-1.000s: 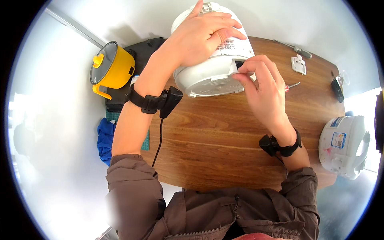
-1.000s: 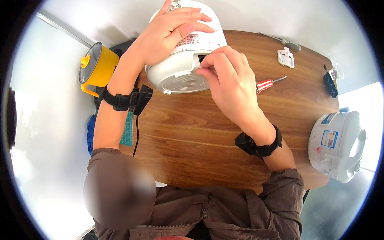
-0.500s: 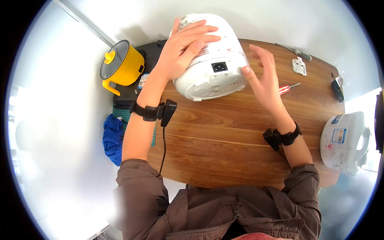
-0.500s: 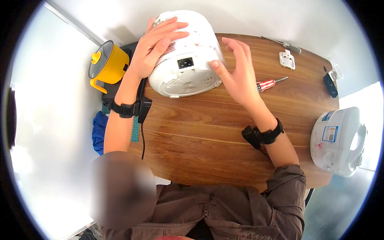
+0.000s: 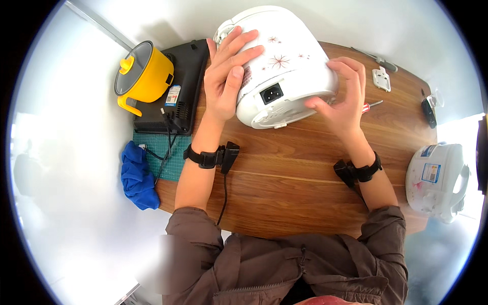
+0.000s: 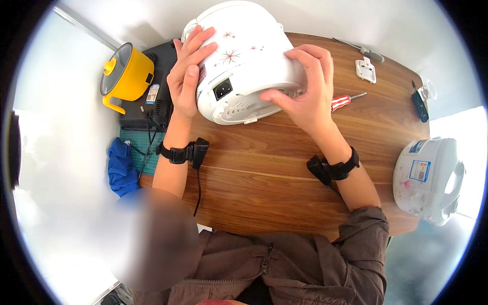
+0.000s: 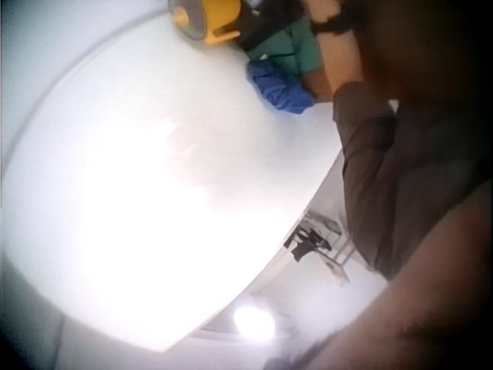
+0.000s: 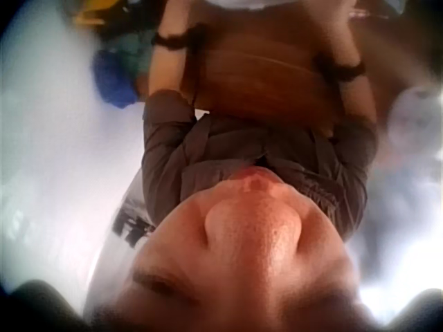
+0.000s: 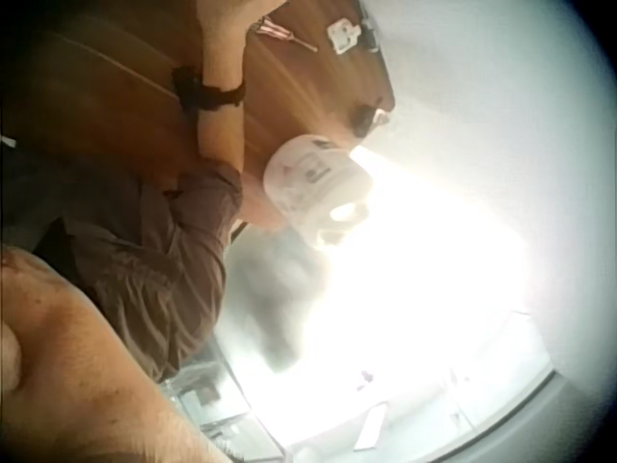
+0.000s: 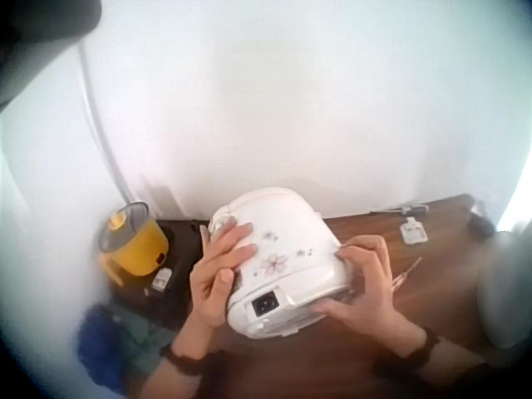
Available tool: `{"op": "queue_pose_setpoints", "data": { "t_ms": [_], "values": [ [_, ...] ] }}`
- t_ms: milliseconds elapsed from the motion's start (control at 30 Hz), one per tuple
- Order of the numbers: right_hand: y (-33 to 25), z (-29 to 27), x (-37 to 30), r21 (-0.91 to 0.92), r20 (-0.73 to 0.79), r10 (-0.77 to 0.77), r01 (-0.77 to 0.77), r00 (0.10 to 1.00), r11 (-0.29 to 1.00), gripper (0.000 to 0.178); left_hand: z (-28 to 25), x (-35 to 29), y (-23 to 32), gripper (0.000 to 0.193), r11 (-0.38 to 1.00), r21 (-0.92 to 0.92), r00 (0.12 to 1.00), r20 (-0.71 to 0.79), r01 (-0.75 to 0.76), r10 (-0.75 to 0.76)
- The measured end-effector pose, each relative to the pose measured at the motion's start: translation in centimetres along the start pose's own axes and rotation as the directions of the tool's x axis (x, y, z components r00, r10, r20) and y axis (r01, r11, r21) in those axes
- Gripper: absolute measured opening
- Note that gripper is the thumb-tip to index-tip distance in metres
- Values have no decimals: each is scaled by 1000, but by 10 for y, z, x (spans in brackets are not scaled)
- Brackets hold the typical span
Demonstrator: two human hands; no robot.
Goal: The person disassembles a white rice cooker using a screwdriver. They remove the lid, inner pot, and bottom cover, then detach internal wires and components.
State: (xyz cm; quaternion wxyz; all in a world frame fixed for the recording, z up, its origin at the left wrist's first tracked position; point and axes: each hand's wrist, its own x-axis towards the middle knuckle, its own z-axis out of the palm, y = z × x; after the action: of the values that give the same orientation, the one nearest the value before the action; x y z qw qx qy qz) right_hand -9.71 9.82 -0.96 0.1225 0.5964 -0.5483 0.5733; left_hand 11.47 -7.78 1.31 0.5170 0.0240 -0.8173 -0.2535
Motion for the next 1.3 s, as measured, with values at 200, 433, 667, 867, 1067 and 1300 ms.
{"op": "queue_pose_setpoints", "data": {
  "t_ms": [200,433,667,867,1067,1300],
  "values": [
    [-2,-7,10,2,-61,-24,24,998,1000,48,2,1,0,44,1000,1,999,-34,-9,10],
    [-6,17,22,-78,-311,32,-59,950,995,37,5,2,7,44,999,22,998,-40,42,-41],
    [-2,20,27,-120,-440,-30,-26,897,992,42,13,2,12,43,996,29,994,-64,85,-83],
    [1,19,30,-60,-399,-80,62,913,996,38,13,0,14,44,994,13,990,-88,109,-107],
    [2,16,30,-72,-347,-73,52,935,996,37,13,-1,16,44,992,9,989,-86,122,-121],
    [6,12,28,-142,-360,45,-102,932,985,38,-15,48,14,25,999,36,981,191,-22,15]
  ]
}}
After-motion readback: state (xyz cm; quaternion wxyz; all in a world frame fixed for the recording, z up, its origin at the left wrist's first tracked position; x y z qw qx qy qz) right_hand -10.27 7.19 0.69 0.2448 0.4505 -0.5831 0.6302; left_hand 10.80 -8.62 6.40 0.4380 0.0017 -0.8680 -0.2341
